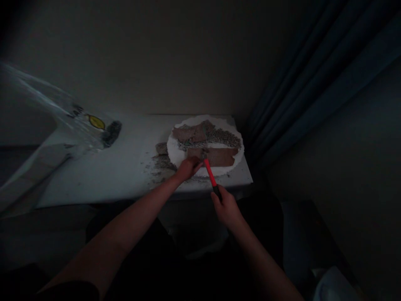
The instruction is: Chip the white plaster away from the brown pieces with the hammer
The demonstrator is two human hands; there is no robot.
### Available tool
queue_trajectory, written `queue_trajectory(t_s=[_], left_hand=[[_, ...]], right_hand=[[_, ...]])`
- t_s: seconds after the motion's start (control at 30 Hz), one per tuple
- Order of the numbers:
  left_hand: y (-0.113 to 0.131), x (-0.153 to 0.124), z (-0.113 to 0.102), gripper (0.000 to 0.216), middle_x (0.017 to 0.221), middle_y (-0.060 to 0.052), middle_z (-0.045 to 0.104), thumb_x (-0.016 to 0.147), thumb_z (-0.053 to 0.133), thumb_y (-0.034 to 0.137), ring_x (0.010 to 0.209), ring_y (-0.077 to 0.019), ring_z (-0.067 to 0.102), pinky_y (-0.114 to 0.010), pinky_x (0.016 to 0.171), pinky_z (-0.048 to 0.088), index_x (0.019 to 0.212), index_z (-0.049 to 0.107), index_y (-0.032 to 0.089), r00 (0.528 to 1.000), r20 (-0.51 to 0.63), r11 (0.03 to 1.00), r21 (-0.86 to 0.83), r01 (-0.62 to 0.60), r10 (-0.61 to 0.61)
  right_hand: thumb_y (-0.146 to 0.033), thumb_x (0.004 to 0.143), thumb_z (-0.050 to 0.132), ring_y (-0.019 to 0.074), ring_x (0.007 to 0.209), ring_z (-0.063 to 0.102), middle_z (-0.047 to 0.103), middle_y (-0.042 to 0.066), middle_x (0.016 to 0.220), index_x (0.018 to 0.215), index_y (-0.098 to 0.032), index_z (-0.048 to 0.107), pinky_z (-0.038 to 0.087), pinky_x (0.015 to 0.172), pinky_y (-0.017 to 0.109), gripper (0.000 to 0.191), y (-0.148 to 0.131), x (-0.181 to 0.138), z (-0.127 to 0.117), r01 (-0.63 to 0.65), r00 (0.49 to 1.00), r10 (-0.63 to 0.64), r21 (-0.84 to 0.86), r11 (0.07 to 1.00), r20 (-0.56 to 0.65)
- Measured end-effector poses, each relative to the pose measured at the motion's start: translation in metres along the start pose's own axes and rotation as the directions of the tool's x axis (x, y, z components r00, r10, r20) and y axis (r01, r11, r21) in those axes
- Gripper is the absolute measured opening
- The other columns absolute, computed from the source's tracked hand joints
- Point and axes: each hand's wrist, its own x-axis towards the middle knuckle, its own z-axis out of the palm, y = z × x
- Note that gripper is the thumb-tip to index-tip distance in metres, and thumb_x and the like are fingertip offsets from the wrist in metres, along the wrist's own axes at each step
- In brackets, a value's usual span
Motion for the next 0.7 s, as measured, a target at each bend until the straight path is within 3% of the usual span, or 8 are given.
queue_trajectory(t_s=[0.7], left_hand=[[-0.0029,-0.0016,0.0048,0.018,0.078,-0.005,0.062,0.095,0.057,0.024,0.076,-0.0175,0.060,-0.029,0.073,0.045,0.078,0.061,0.017,0.999,-0.034,1.000,-0.015,-0.024,0.024]], right_hand=[[-0.041,0.097,0.047,0.0154,0.069,0.057,0.062,0.001,0.078,0.105,-0.016,0.062,0.042,0.064,0.025,0.030,0.0026,-0.0032,0.0070,0.020,0.999,-0.019,0.014,1.000,-0.041]])
